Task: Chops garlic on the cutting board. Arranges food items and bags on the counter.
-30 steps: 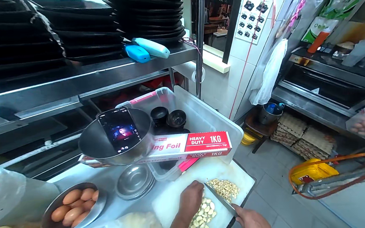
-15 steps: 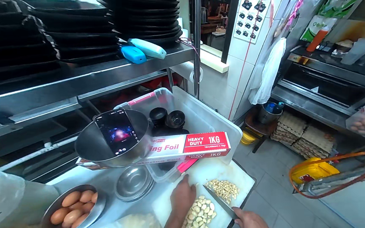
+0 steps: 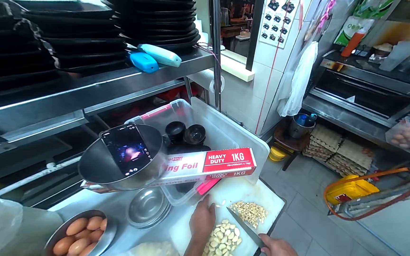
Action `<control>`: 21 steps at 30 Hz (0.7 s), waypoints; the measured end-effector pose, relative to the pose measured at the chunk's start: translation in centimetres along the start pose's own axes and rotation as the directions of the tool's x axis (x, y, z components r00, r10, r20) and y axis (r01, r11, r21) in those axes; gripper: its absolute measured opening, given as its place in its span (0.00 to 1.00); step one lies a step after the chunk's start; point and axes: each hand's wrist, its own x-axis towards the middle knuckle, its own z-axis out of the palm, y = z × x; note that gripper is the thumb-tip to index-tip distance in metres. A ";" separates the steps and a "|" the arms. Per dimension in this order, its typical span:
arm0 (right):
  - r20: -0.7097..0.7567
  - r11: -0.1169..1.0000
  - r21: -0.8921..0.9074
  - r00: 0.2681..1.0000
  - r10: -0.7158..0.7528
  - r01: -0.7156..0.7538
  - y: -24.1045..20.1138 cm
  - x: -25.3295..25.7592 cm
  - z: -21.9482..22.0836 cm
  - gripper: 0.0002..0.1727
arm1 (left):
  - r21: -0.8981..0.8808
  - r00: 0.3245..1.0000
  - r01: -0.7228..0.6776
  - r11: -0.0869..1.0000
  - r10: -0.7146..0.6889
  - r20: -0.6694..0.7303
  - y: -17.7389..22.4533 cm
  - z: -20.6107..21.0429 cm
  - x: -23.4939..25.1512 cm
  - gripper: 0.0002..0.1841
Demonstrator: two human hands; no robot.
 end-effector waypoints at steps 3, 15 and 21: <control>0.009 1.000 0.011 1.000 0.012 -0.012 -0.2 -0.2 -0.2 0.25 | -0.042 0.990 -0.141 0.989 0.139 -0.029 0.4 0.5 0.2 0.22; -0.008 0.996 0.084 1.000 0.018 -0.017 0.1 -0.5 -0.1 0.25 | 0.098 0.933 -0.357 0.929 0.350 0.088 2.6 2.2 0.9 0.14; -0.042 0.998 0.054 0.999 0.029 -0.027 -0.4 -1.5 -0.4 0.26 | 0.189 0.925 -0.379 0.906 0.364 0.111 2.6 2.4 -0.5 0.14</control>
